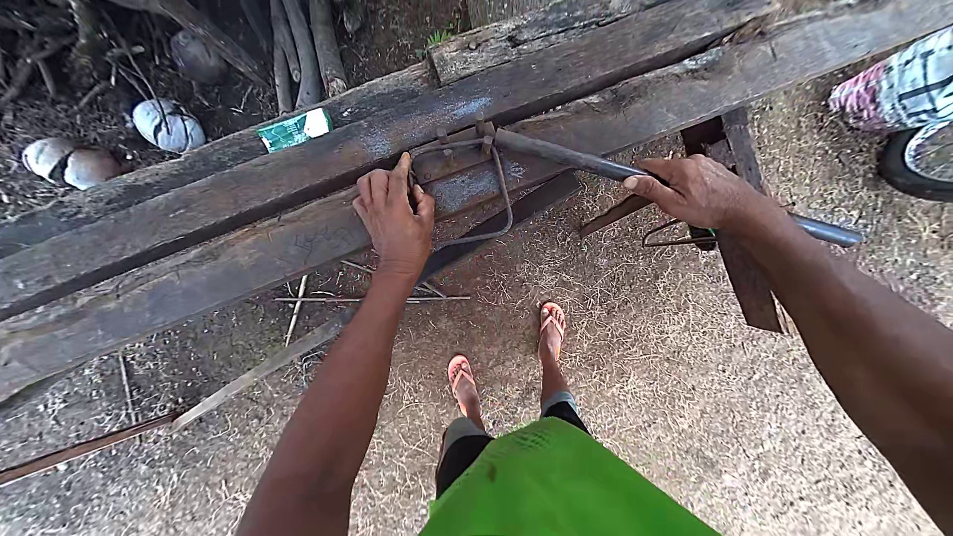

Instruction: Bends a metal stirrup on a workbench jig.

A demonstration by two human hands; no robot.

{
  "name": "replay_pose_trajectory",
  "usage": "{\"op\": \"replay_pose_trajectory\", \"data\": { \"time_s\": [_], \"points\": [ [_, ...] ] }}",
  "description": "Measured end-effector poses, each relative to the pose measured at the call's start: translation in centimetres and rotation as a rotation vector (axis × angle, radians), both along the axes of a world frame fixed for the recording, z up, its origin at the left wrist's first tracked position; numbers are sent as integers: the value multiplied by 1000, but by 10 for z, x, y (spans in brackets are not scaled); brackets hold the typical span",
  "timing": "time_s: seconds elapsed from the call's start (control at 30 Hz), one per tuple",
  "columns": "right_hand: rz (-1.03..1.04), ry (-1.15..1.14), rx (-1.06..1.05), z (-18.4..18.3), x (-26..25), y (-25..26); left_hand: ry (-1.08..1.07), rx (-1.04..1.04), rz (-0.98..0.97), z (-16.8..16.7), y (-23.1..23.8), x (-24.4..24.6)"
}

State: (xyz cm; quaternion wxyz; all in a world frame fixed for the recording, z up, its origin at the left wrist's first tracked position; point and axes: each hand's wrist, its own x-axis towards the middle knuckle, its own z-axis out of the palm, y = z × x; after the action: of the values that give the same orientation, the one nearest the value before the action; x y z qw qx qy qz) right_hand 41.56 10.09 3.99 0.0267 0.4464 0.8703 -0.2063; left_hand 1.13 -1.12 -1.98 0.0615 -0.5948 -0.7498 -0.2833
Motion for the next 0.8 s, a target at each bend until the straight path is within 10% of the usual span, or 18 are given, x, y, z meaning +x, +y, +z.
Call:
{"op": "replay_pose_trajectory", "data": {
  "time_s": [0.27, 0.5, 0.8],
  "points": [
    [-619, 116, -180, -14, -100, -169, 8, 7, 7, 0, -1, 2],
    [-243, 340, -662, -6, -51, -130, -13, 14, -28, 2, 0, -2],
    [-344, 573, -832, 2, -39, -121, -17, 22, -42, 1, 0, -5]
  ]
}}
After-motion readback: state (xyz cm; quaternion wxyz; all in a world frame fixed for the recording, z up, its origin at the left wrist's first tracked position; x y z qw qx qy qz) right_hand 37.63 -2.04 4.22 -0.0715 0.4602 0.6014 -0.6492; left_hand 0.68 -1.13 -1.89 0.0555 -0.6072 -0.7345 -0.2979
